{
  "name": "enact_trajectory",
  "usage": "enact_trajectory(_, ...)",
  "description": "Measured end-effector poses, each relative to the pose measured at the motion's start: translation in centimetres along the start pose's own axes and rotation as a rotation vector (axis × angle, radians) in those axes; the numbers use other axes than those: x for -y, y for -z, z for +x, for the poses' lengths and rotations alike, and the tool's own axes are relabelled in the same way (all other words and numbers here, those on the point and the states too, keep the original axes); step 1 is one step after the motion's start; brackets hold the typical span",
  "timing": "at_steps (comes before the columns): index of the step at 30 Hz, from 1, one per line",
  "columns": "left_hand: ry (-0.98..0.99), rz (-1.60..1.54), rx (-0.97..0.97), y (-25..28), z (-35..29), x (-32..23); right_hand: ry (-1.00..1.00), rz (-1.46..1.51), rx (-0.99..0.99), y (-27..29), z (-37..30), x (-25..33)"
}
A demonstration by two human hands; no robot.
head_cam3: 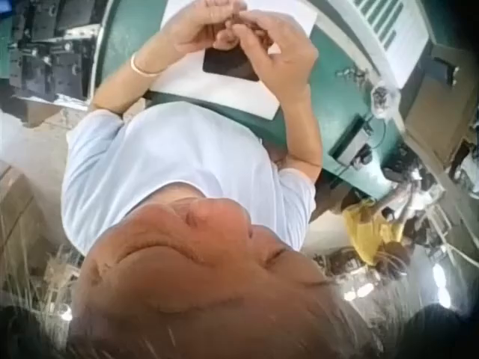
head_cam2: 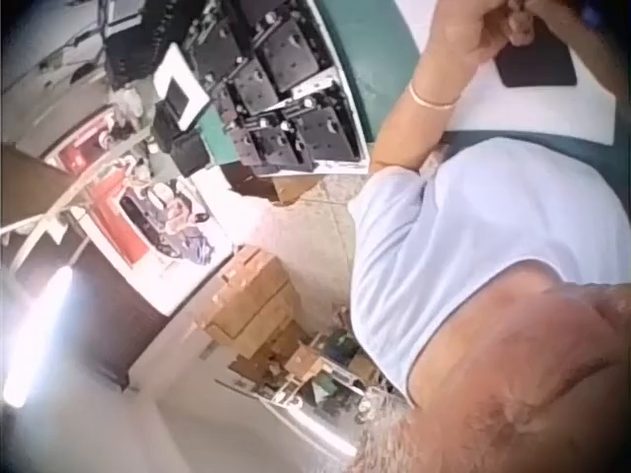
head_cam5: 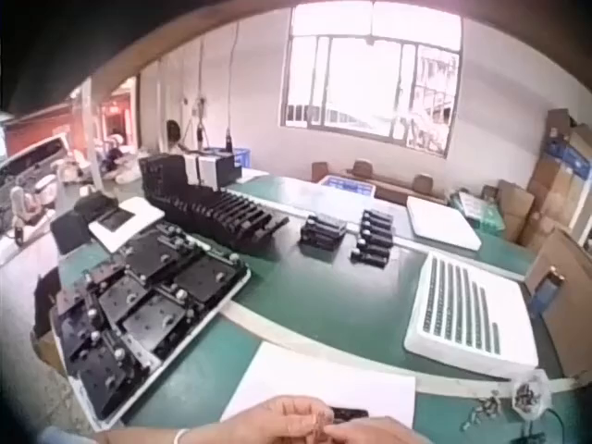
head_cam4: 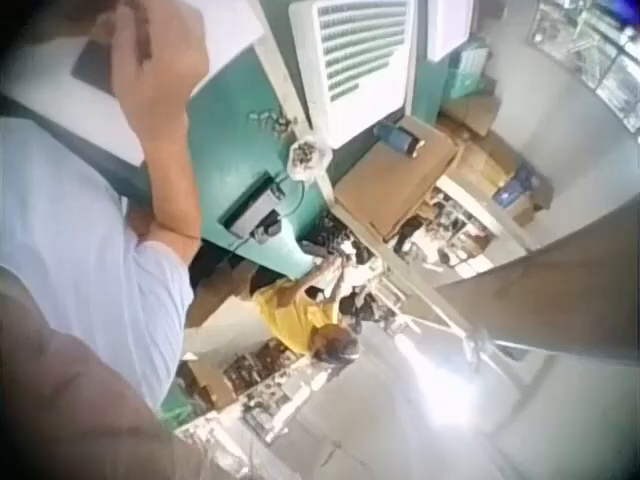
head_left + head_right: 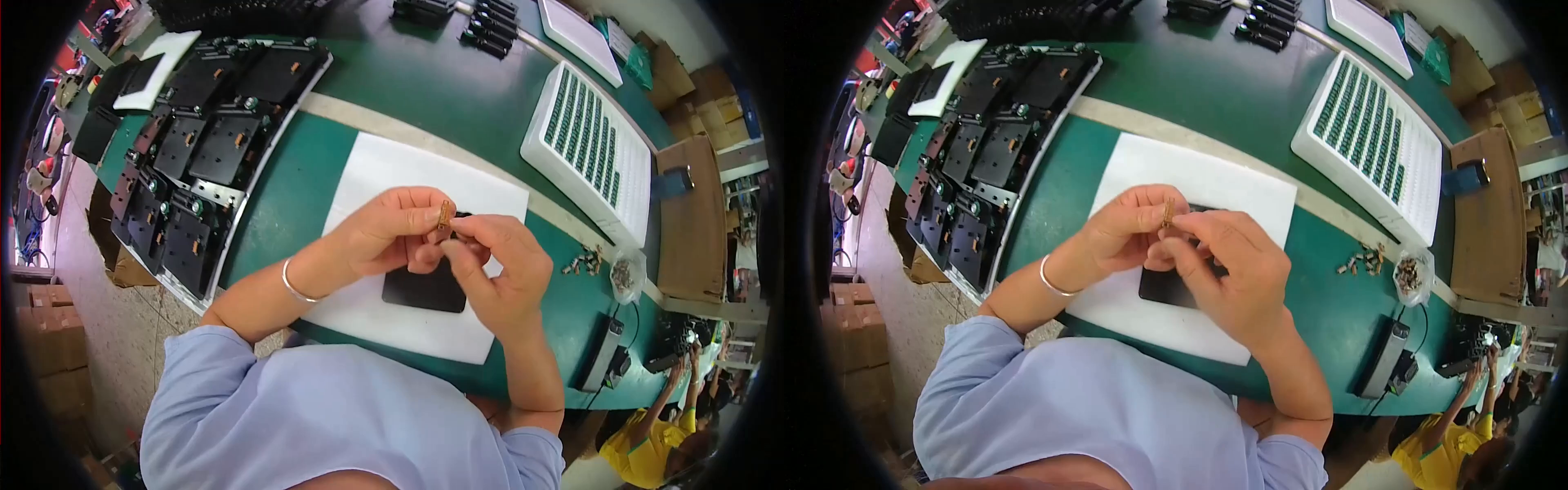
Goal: The person assembles small electronic housings by inserting metal inserts into plastic frames using a manual insertion tool, then organizes the finished parts into a parts tray on an assembly line.
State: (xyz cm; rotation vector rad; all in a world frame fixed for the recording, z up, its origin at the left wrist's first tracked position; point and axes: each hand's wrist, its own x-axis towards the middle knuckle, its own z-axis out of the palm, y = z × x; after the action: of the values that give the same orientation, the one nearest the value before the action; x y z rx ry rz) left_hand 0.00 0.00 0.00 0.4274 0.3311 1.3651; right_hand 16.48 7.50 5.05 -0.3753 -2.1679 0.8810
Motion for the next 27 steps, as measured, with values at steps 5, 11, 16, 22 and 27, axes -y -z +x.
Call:
enact_trajectory(5, 0.032, 0.139, -0.057, -0.8, 0.4, 0.8, -0.106, 0.084, -0.007, 0.5, -1.2, -0.8)
enact_trajectory(11, 0.086, 0.186, -0.119, -0.8, 0.5, 1.4, -0.104, 0.108, -0.014, 0.5, -2.0, -1.8)
enact_trajectory(16, 0.099, 0.191, -0.114, -0.5, 0.6, 1.8, -0.212, 0.204, 0.027, 1.1, -2.2, -2.2)
enact_trajectory(22, 0.111, 0.256, -0.117, -0.3, 0.7, 2.1, -0.38, 0.391, 0.068, 1.5, -2.4, -2.4)
enact_trajectory(27, 0.049, 0.658, -0.276, -0.6, 0.7, 1.8, -0.274, 0.117, 0.1, 2.4, -3.2, -4.7)
